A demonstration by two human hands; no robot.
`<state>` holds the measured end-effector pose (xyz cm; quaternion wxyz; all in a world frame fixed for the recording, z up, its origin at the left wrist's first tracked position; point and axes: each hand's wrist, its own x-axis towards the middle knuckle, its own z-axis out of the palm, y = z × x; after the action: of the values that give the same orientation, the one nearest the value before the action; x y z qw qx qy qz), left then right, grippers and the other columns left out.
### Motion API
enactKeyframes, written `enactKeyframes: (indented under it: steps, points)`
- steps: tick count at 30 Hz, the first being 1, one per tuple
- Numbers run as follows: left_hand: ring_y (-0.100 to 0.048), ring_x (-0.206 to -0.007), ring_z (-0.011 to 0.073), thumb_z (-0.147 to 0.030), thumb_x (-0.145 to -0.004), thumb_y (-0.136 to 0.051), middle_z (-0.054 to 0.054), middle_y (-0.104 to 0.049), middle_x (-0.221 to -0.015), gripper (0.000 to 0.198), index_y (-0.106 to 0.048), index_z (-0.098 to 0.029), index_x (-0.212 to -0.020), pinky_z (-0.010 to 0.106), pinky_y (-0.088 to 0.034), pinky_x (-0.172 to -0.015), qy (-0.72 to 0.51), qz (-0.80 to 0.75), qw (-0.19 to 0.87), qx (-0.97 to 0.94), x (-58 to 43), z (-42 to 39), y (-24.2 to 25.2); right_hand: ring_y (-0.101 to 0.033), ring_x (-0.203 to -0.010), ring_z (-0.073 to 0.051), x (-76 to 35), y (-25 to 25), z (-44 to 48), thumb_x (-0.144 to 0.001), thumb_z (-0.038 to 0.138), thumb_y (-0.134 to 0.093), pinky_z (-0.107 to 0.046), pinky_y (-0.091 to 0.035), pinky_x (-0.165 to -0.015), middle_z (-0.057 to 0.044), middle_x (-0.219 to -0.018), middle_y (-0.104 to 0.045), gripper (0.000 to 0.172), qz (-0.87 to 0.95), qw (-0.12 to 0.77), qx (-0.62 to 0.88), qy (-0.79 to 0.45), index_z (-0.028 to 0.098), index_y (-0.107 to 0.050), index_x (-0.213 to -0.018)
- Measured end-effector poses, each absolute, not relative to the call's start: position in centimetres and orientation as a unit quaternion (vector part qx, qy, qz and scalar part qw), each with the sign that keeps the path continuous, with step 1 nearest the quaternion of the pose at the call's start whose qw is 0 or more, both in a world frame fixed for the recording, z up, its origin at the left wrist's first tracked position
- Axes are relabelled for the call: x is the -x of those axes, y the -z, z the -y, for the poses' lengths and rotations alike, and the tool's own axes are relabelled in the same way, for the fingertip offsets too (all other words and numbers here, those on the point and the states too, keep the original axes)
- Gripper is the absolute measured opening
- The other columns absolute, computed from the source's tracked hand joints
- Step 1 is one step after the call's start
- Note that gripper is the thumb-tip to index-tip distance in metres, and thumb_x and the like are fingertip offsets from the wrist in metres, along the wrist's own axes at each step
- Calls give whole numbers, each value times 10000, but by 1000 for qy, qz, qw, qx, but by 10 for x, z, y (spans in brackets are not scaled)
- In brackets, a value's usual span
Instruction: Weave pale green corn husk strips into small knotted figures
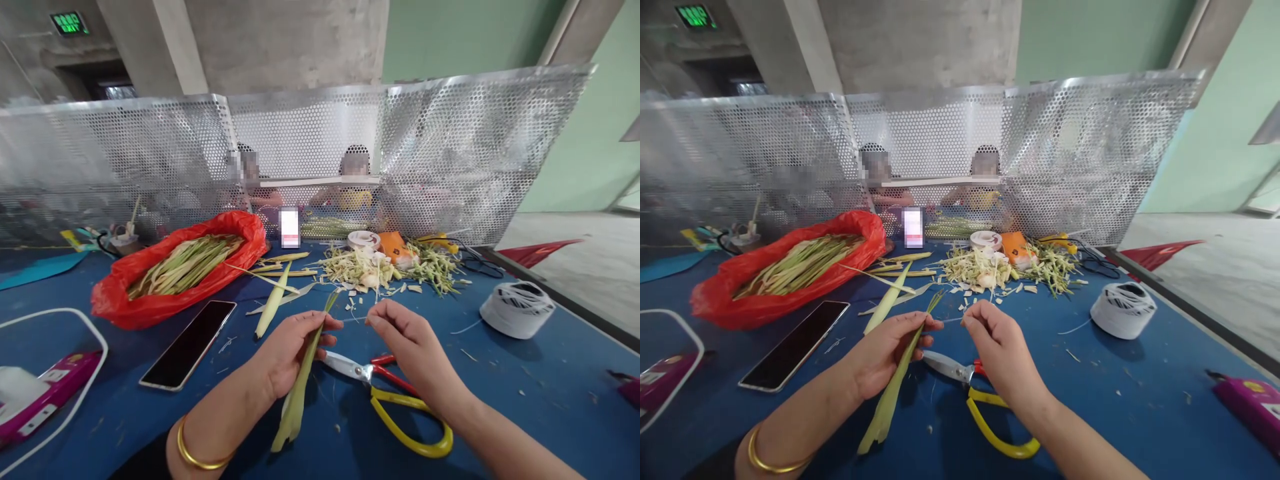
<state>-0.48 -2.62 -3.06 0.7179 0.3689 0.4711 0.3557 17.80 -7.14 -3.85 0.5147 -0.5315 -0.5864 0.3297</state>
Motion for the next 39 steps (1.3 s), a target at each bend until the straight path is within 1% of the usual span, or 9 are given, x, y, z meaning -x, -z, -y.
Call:
enactKeyframes:
  steps: [6,10,12,15,19,22,28,32,39]
  points:
    - [-628,-621,95,-278,-882,-564,17,-632,-762,161,-636,-149,-819,160,-403,-452,-384,-533,629,-416,7,22,30,-356,-568,-120,-188,32,75,-935,376,-460,-227,-320,-514,45,-632,-421,224,643,496,535,-232,215,-527,-794]
    - [-634,-596,81,-241,-861,-577,45,-664,-986,131,-627,-145,-787,153,-401,-419,-357,-436,713,-417,1,30,30,-386,-569,-120,-185,32,77,-939,372,-449,-217,-337,-507,38,-637,-451,242,671,455,534,-240,214,-524,-773]
    - [-636,-568,85,-226,-853,-572,50,-661,-1002,134,-614,-138,-761,156,-414,-408,-319,-390,770,-392,-3,36,31,-425,-588,-123,-183,34,78,-937,358,-449,-213,-353,-516,29,-653,-494,240,685,432,528,-254,212,-529,-764]
    - [-649,-566,111,-215,-868,-529,58,-662,-889,163,-600,-129,-750,174,-472,-442,-278,-363,809,-370,-8,40,34,-470,-611,-124,-180,36,78,-928,321,-455,-211,-377,-542,21,-677,-545,219,699,412,516,-274,210,-536,-758]
    - [-599,-502,110,-225,-875,-518,0,-575,-624,178,-590,-140,-736,209,-509,-485,-290,-365,800,-377,-8,40,38,-429,-576,-120,-181,35,79,-925,319,-453,-212,-361,-527,36,-626,-493,227,699,408,530,-252,209,-537,-745]
    - [-544,-460,91,-234,-845,-563,-31,-520,-562,146,-608,-142,-742,218,-501,-497,-329,-376,775,-387,-8,39,40,-402,-548,-119,-182,34,78,-927,331,-449,-214,-345,-501,43,-591,-455,238,695,409,538,-247,210,-536,-742]
    - [-521,-446,84,-326,-801,-627,-23,-542,-576,202,-647,-133,-747,214,-461,-483,-358,-415,684,-481,-8,42,38,-411,-535,-122,-184,34,77,-941,352,-452,-228,-340,-500,33,-595,-484,249,702,391,553,-220,208,-558,-768]
    - [-509,-448,90,-345,-812,-589,-19,-541,-570,227,-663,-143,-742,214,-433,-482,-325,-436,612,-574,-5,43,30,-449,-525,-128,-185,33,78,-946,324,-463,-231,-351,-501,27,-584,-506,229,720,394,546,-167,215,-570,-774]
    - [-513,-494,115,-258,-821,-498,-28,-530,-538,216,-661,-183,-701,214,-376,-505,-203,-424,460,-753,2,49,18,-552,-633,-143,-188,27,83,-943,231,-455,-244,-385,-586,-32,-744,-623,201,806,357,468,-62,204,-626,-842]
